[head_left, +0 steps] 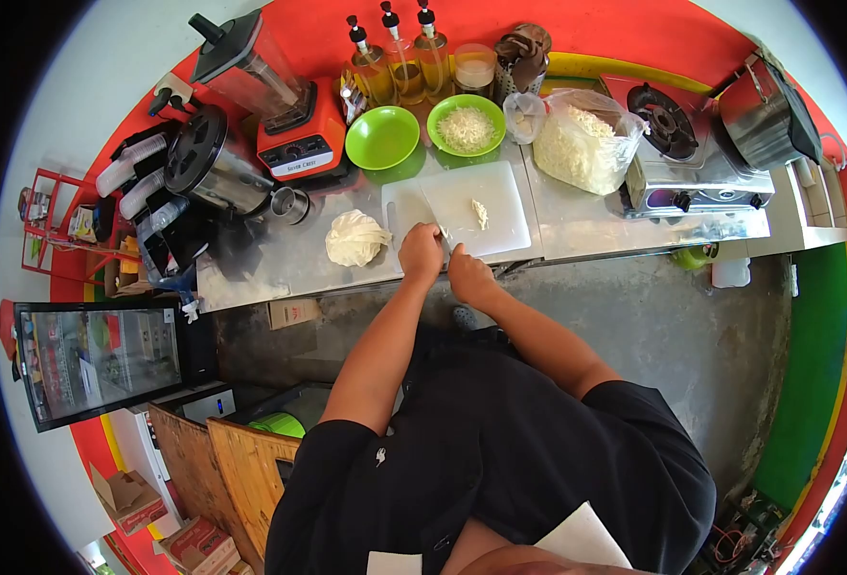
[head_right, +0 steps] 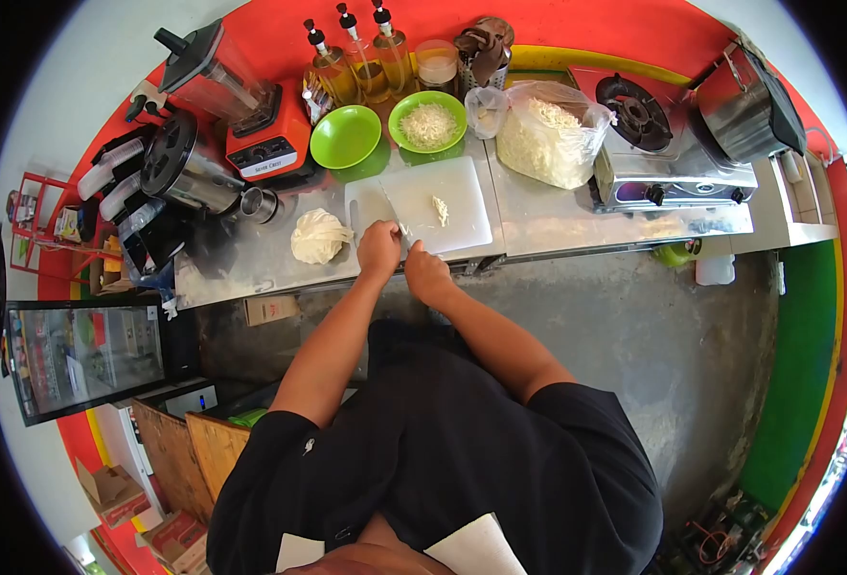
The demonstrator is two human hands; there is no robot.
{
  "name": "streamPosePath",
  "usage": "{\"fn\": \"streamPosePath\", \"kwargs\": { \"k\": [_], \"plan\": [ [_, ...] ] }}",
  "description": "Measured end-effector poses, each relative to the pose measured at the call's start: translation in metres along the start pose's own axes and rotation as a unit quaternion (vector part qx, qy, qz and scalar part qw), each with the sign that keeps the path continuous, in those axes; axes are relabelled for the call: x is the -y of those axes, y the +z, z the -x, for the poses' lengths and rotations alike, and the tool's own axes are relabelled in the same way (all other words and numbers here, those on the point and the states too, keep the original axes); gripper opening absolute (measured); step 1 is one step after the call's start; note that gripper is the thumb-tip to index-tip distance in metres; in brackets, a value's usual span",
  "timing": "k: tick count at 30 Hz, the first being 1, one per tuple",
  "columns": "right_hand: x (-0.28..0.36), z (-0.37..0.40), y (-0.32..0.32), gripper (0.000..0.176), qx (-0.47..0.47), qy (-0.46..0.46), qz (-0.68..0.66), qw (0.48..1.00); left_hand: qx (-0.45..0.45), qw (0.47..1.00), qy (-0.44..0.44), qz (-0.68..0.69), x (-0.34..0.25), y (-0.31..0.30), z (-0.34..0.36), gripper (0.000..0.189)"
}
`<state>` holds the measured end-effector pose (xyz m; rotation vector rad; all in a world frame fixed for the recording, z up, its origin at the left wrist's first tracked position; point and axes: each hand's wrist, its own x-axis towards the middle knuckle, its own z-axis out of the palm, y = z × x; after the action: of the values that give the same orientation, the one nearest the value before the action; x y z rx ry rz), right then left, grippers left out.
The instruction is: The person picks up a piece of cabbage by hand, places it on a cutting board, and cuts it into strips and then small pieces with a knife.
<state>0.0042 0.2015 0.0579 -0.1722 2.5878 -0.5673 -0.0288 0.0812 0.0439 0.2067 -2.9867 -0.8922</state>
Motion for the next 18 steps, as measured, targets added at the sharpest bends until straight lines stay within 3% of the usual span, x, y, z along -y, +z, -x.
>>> {"fn": "streamPosePath", "kwargs": {
  "k": [18],
  "plan": [
    [0.005, -0.007, -0.013, 0.029, 0.019, -0.023, 0.002, 1.000, 0.038, 0.997, -0.071, 0.014, -0.001, -0.007, -0.006, 0.009]
  ]
}}
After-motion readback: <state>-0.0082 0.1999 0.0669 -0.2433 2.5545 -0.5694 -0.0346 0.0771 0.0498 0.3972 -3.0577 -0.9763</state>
